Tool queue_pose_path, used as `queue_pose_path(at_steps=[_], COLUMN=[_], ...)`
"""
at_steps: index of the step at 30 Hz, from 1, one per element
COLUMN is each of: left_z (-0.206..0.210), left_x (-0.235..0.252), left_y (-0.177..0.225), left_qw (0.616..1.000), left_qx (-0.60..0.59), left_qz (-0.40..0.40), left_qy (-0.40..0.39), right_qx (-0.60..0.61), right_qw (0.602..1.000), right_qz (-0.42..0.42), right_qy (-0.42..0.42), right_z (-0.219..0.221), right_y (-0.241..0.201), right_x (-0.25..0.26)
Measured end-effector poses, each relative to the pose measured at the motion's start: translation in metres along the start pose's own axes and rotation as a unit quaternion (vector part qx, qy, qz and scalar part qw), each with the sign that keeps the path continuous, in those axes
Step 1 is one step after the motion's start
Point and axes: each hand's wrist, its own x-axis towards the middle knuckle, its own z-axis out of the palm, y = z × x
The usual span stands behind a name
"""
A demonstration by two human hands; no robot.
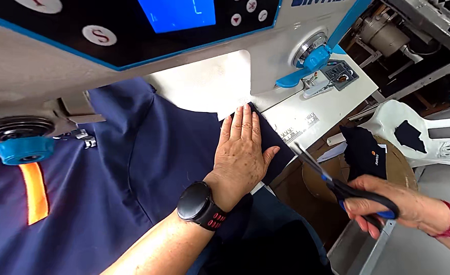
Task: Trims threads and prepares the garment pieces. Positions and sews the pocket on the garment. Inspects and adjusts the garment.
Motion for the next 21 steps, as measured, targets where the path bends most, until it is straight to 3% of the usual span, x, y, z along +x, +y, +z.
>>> queue_pose_path(at_steps=[5,9,14,21], left_z=[0.001,0.001,0.002,0.002], left_x=[0.0,0.0,0.0,-0.001], left_y=[0.0,0.0,-0.002,-0.001], left_qw=[1.0,1.0,1.0,1.0], left_qx=[-0.006,-0.009,-0.008,0.006], left_qz=[-0.002,-0.007,0.001,-0.003], left_qy=[0.012,0.013,0.024,0.028], right_qx=[0.052,0.042,0.009,-0.038], right_qw=[0.992,0.991,0.994,0.994], right_qz=[-0.065,-0.115,-0.098,-0.072], right_qy=[-0.098,-0.044,-0.037,0.068], right_z=[0.019,0.023,0.023,0.028], right_y=[0.033,0.041,0.026,0.002], right_x=[0.01,0.019,0.022,0.032])
